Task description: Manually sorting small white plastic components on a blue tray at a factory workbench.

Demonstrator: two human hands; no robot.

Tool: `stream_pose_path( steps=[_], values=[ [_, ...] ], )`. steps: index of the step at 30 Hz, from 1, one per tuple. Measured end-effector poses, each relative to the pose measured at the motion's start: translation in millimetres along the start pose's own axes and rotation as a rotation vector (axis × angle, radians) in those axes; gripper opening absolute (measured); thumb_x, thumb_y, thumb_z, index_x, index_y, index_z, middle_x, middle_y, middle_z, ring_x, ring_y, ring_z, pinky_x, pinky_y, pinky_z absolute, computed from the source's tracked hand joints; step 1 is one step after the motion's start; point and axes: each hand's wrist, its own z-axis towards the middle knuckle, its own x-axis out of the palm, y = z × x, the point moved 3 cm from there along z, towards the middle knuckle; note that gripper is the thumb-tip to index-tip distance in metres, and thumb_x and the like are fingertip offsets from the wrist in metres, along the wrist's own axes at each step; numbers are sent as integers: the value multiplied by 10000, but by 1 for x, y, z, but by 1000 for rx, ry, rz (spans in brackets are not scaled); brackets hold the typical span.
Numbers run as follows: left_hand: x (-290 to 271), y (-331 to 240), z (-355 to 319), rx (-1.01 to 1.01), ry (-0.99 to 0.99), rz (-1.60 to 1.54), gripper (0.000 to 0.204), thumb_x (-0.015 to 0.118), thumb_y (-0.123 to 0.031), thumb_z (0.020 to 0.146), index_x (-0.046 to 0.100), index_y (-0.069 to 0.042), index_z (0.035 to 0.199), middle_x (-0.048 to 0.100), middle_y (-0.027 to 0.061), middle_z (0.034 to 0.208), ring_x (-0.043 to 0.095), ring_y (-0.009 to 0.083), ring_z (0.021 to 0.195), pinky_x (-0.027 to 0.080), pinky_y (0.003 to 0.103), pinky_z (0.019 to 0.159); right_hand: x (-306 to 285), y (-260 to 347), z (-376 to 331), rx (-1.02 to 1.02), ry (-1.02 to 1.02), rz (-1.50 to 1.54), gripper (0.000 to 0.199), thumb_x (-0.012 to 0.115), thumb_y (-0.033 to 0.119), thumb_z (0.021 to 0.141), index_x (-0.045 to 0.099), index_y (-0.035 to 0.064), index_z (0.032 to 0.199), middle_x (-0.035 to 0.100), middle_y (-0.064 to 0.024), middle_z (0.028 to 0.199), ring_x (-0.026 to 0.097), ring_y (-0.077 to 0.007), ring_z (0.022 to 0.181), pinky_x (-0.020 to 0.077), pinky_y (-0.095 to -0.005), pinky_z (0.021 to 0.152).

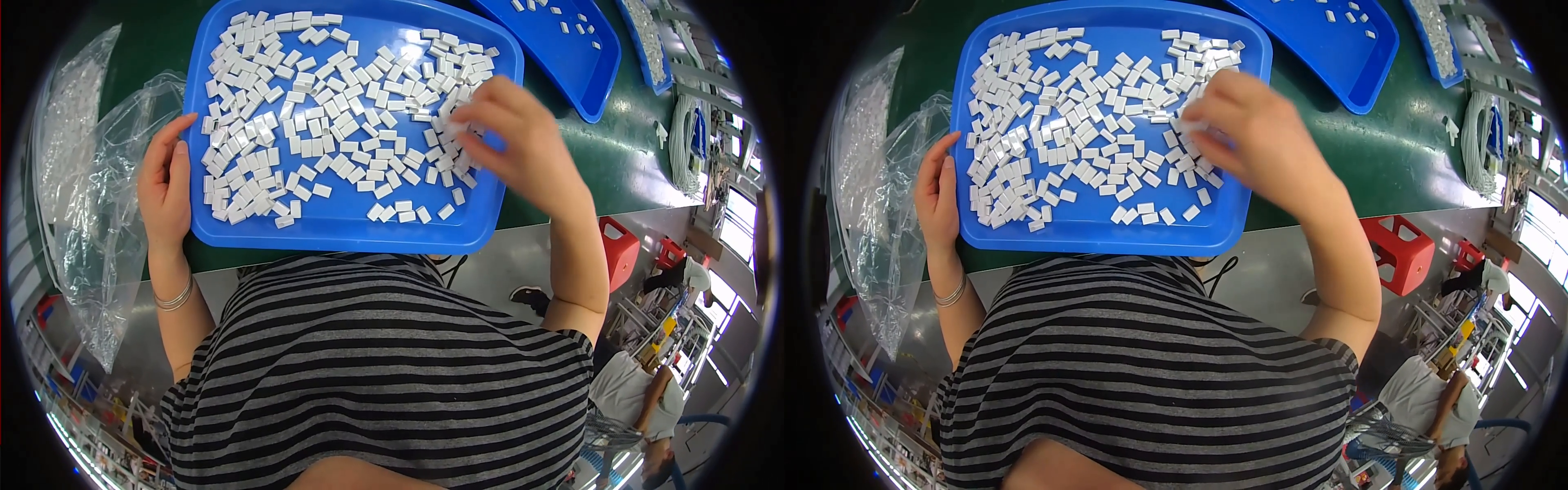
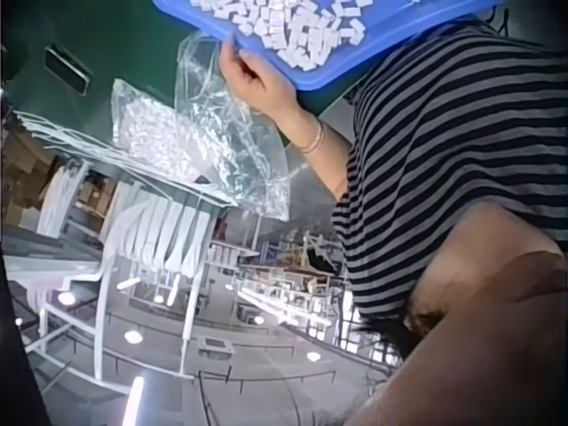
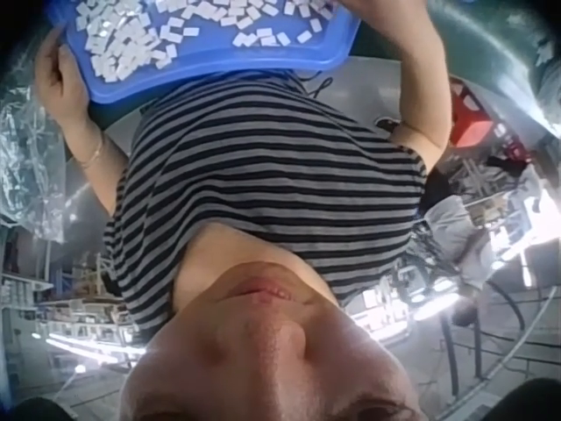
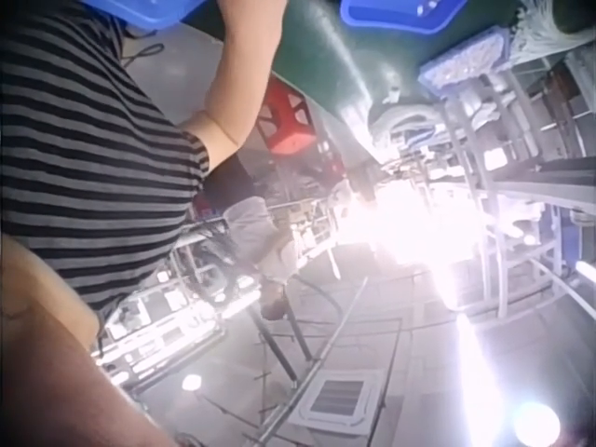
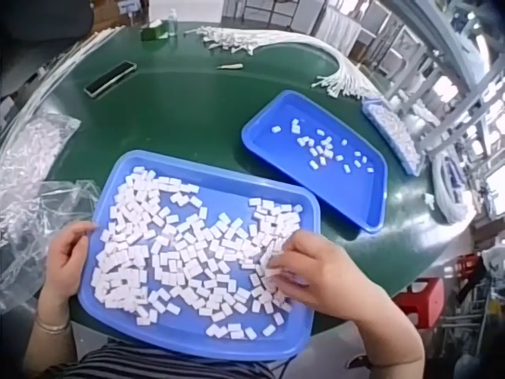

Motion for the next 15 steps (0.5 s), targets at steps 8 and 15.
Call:
stream_pose_path(
  steps=[8, 15],
  values=[
    [5, -4, 2, 29, 2, -14, 300, 442, -32, 998, 587, 20, 1255, 633, 66, 1130, 555, 68, 928, 430, 199, 833, -69, -107, -12, 412, -409, -276, 201, 695, 112, 870, 697, 62, 1064, 635, -33, 911, 581, -118, 718, 451, -234, 645],
    [-5, 7, -2, -31, 48, 17, 314, 440, -70, 1018, 561, 22, 1293, 601, 91, 1252, 561, 111, 1079, 418, 237, 946, -21, -27, -7, 205, -184, -163, 216, 746, 86, 795, 698, 51, 1002, 658, -96, 965, 649, -245, 821, 517, -338, 741]
  ],
)
